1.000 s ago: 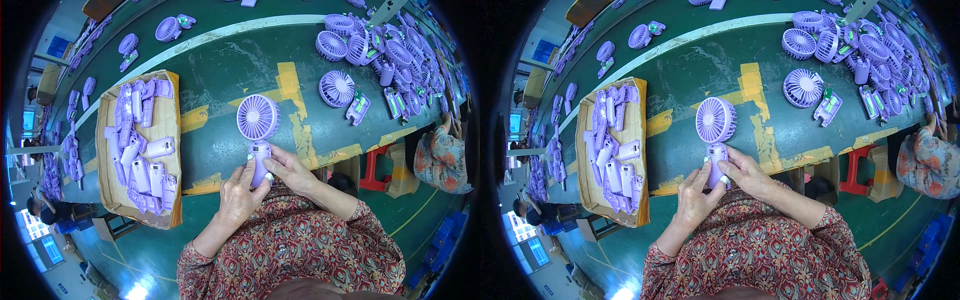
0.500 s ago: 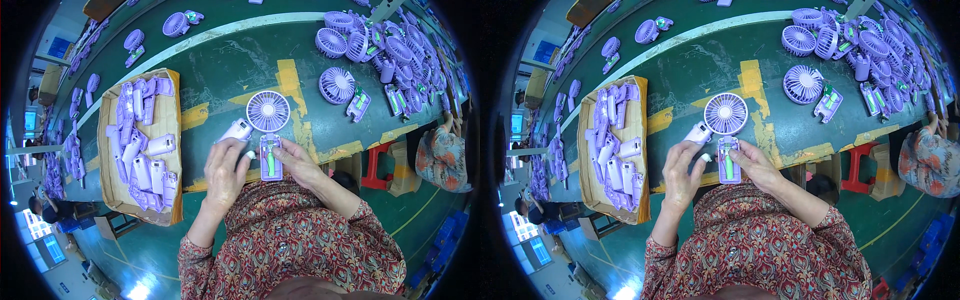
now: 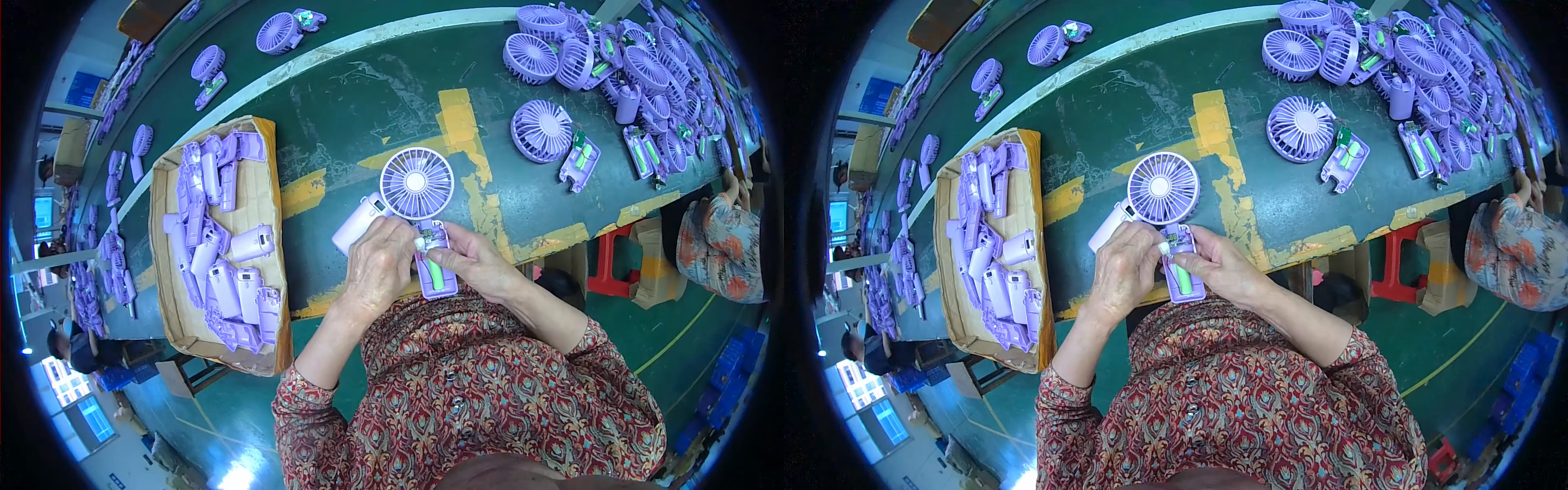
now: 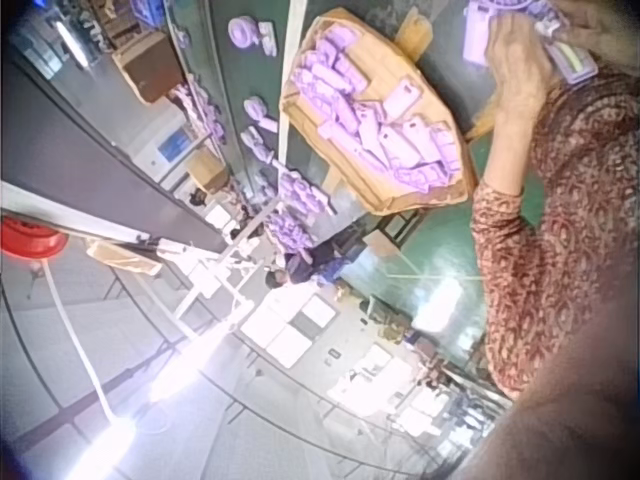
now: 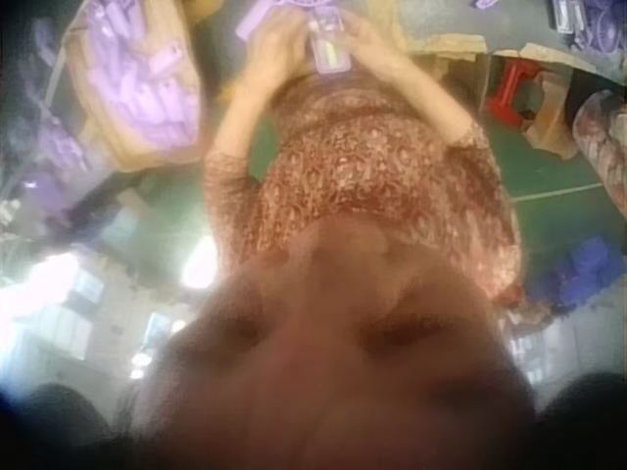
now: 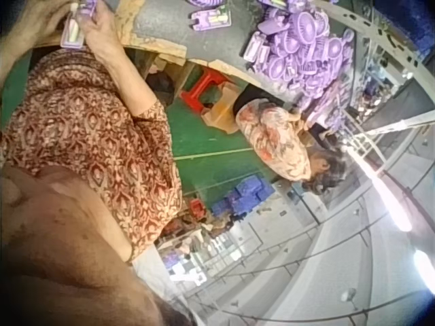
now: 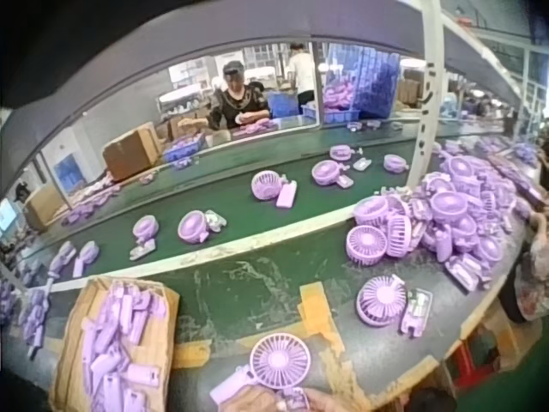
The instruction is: The person assembles handheld fans by fitting handle casings onto the fan bodies by hand, turns each fan on to test it, and places the assembled fans onto the conveyor belt.
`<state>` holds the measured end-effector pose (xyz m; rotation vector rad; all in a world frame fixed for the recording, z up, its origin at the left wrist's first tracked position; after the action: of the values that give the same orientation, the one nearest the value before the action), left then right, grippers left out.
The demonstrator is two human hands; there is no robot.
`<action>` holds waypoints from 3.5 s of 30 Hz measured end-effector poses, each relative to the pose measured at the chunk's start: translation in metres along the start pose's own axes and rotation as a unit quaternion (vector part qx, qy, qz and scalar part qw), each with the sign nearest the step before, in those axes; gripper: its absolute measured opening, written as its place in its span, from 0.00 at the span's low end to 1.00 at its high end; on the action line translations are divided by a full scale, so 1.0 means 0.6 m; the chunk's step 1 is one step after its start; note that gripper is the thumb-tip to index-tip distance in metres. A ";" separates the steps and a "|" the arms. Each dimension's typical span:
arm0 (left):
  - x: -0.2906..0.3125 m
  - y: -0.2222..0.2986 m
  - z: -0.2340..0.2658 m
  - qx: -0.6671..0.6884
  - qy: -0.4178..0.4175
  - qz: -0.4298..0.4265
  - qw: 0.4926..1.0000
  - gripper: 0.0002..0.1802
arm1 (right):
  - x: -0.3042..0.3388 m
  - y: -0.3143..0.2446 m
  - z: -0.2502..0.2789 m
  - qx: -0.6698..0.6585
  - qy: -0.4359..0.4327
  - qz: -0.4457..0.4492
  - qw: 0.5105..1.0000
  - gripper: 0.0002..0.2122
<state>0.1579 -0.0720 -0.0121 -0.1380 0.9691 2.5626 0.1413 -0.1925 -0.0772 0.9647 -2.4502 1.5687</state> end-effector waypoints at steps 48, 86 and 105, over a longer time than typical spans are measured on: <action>0.082 0.036 0.008 -0.011 0.013 0.240 0.971 0.33 | 0.005 -0.010 -0.006 -0.031 -0.009 -0.013 0.999 0.14; 0.090 0.050 -0.015 -0.082 0.016 0.134 0.988 0.35 | 0.007 -0.003 -0.022 -0.002 0.043 0.045 0.998 0.19; 0.078 0.015 -0.037 0.213 -0.009 0.188 0.959 0.18 | 0.022 -0.038 -0.035 -0.131 0.009 0.040 0.991 0.21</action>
<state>0.1105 -0.0776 -0.0340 0.2093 1.6478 2.5920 0.1377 -0.1873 -0.0441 0.8143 -2.6269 1.2257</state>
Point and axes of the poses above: each hand's wrist, its own x-axis away from the middle knuckle, its own z-axis out of the back of the hand, y = z × x, the point moved 6 cm from there along -x, towards the middle knuckle, and after that the axes turned 4 degrees about y, right-handed, at the moved point
